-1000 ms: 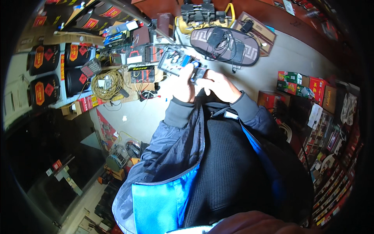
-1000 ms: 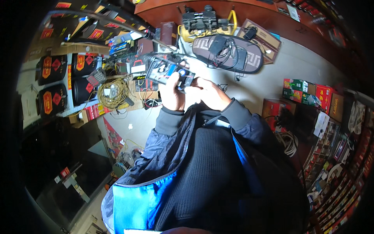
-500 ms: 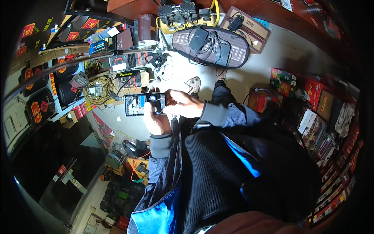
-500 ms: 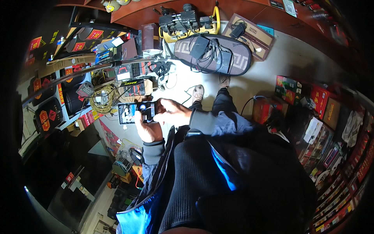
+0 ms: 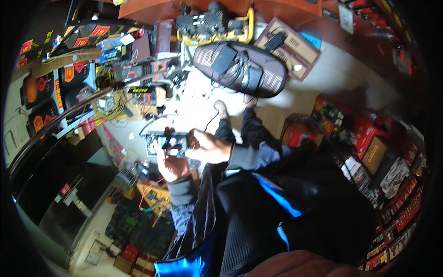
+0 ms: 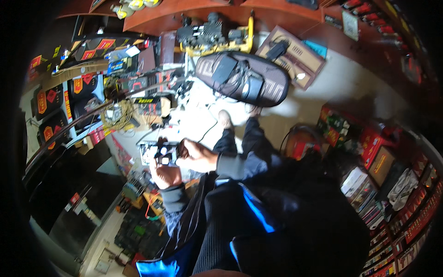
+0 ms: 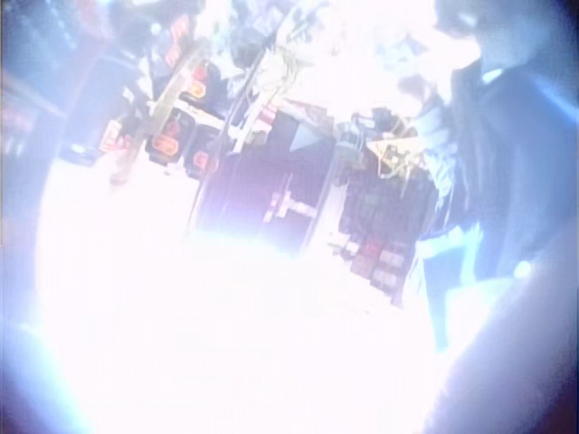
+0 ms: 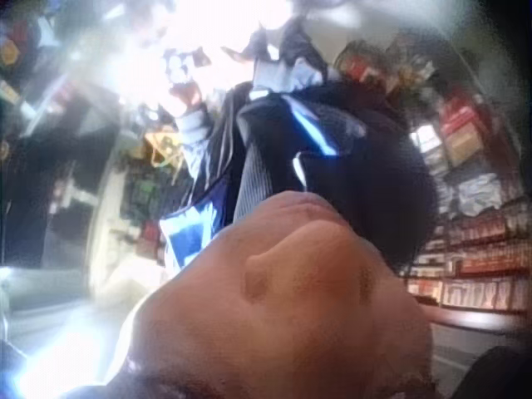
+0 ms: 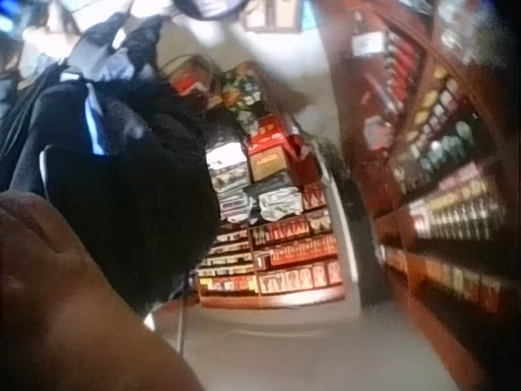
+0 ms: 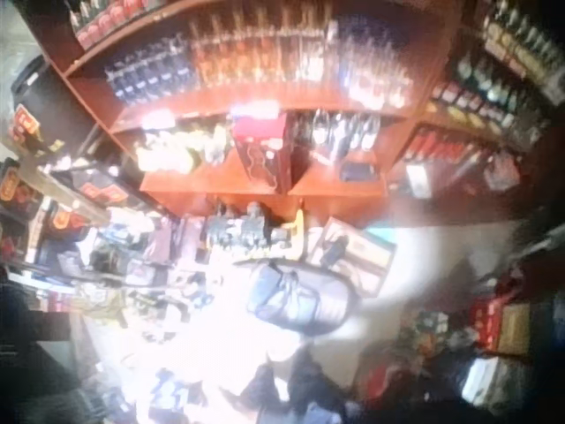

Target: The person sits on the floor and works on a small electronic device, opening its casing, manipulating internal components, and connecting wires. They handle a multimeter and other tools while testing and adjusting the device.

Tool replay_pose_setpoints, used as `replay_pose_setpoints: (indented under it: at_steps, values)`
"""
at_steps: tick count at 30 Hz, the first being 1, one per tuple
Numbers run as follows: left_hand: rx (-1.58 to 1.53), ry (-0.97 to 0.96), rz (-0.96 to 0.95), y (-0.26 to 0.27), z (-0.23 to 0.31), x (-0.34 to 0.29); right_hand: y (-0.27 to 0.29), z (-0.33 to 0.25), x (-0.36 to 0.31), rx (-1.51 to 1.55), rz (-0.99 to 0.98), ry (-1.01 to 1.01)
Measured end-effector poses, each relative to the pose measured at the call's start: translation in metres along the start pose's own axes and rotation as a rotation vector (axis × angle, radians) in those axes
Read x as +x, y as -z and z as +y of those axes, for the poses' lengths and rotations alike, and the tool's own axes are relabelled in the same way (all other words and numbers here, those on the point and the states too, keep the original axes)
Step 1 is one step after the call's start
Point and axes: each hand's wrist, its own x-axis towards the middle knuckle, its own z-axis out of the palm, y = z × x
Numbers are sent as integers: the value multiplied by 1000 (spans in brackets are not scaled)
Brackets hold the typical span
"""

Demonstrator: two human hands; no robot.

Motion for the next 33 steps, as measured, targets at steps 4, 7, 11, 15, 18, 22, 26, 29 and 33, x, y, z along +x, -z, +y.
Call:
replay_pose_setpoints:
  at_steps: [4, 7, 11, 15, 18, 22, 26, 29, 33]
  values:
    - [49, -51, 112, 0, -11, 2, 11, -9, 0, -160, -29, -76]
    - [-66, -6, 163, 3, -17, 3, 17, -11, 2, -205, -46, -100]
    - [-113, -16, 94, 2, -20, 1, 22, -8, 7, -103, -134, -118]
    - [-111, -67, 111, 0, -22, -5, 24, -6, 7, -177, -151, -224]
    - [-123, -97, 146, 3, -23, -8, 23, -8, 6, -140, -158, -172]
    - [-194, -117, 136, 5, -22, -18, 21, -12, 4, 76, -258, -301]
    - [-265, -98, 143, 10, -20, -29, 13, -6, 2, 7, -280, -288]
    - [-260, -112, 132, 17, -17, -31, 5, -1, 6, 43, -292, -321]
    - [-207, -154, 124, 30, -9, -24, -10, 2, 21, 23, -312, -300]
